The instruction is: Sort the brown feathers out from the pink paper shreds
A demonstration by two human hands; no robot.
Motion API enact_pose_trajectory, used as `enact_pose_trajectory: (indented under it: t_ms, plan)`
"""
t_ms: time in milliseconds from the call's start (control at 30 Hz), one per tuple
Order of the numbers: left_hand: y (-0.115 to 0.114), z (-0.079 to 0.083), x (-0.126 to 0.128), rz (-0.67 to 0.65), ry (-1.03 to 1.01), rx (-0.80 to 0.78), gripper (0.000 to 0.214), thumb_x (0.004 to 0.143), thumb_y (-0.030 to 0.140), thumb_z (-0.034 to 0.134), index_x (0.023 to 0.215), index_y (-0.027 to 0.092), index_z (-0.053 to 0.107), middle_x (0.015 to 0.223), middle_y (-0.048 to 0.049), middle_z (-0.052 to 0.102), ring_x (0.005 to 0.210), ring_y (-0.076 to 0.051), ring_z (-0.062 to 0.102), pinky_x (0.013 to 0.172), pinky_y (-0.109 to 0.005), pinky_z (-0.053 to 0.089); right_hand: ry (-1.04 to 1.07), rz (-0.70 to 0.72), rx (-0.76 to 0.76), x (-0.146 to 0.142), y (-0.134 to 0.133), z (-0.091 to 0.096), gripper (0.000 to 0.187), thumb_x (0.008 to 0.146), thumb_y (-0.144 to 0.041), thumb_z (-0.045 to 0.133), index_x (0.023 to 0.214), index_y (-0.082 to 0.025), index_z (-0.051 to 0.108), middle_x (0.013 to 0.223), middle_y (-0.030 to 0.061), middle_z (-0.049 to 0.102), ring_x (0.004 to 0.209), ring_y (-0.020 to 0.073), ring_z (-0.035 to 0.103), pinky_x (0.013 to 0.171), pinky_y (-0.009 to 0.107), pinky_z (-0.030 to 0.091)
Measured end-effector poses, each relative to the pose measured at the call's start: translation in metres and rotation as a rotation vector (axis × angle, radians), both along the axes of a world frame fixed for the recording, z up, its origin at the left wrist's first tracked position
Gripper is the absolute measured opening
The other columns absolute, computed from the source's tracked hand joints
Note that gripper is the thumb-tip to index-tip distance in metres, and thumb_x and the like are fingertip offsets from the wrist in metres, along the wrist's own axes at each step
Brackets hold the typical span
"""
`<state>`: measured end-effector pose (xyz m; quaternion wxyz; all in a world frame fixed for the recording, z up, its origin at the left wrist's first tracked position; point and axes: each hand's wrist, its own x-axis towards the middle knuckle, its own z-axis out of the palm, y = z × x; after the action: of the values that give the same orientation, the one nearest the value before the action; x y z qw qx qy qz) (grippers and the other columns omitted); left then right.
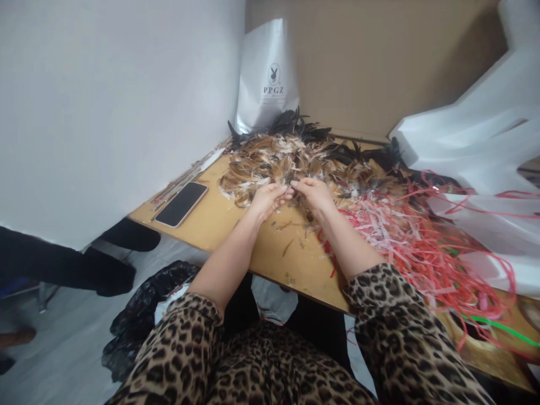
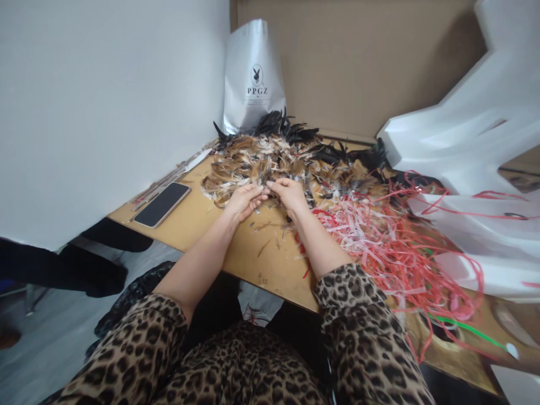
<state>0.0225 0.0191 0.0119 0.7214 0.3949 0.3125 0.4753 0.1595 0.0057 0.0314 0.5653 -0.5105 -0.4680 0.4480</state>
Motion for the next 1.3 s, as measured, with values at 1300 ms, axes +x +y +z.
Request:
enact_pose_trajectory:
  t_ms: [1300]
  plan:
    - [0.000, -0.003, -0.001, -0.033, -0.125, -0.151, 0.008, 0.073, 0.015, 0.062, 0.080, 0.013, 0.065, 0.086, -0.0093, 0.069, 0.079, -0.015, 0.065, 0.085, -0.032, 0.047, -1.262, -0.156, 0.453, -0.008, -0.014, 0.002, 0.023, 0.079, -0.034, 0.052, 0.092, -0.019, 0.063, 0.083, 0.0064, 0.069, 0.081, 0.0225, 0.059, 0.080, 0.034, 0.030]
